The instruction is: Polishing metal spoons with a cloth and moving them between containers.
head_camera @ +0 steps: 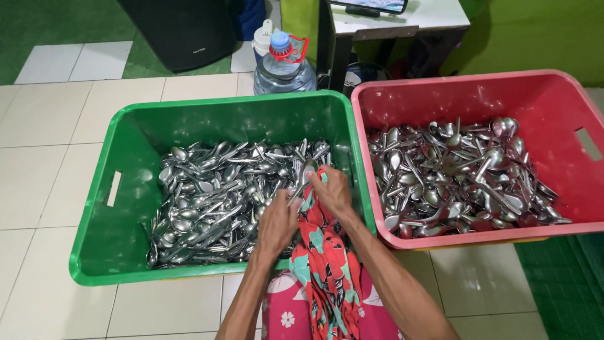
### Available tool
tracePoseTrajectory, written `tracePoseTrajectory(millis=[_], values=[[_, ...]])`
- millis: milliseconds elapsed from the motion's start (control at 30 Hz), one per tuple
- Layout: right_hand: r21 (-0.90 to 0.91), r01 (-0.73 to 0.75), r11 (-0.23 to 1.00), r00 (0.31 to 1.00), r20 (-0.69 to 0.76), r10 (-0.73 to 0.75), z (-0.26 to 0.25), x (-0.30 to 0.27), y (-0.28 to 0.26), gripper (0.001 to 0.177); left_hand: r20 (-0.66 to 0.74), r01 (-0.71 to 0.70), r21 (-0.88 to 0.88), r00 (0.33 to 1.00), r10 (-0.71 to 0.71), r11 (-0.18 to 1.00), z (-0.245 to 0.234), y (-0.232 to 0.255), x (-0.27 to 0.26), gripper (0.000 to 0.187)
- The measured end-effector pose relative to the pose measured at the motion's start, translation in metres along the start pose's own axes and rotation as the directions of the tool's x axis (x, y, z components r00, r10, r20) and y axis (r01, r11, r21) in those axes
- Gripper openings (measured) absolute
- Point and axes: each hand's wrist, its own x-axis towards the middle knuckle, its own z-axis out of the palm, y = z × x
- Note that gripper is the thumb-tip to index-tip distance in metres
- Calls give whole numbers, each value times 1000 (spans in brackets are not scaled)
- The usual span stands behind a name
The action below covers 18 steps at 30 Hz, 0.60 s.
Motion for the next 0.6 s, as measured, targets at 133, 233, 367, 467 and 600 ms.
tracePoseTrajectory(millis=[133,233,367,467,600], values=[[-29,-17,999,1000,-25,17,-3,-7,-9,40,-8,-81,176,996,83,981,6,2,1,27],[110,-39,993,995,-84,49,-8,-25,-37,42,-108,-33,41,993,37,999,6,-3,3,40],[-221,587,779,773,-132,-620,8,-26,-31,18,-161,-207,-93,968,190,974,0,0,-2,29],[-261,555,790,793,-119,-597,2,-12,-23,17,-148,-249,-126,962,230,960,5,-8,-1,28],[1,193,981,973,-126,-192,-2,6,6,18,-123,-199,-289,978,170,937,-6,-3,-5,33]])
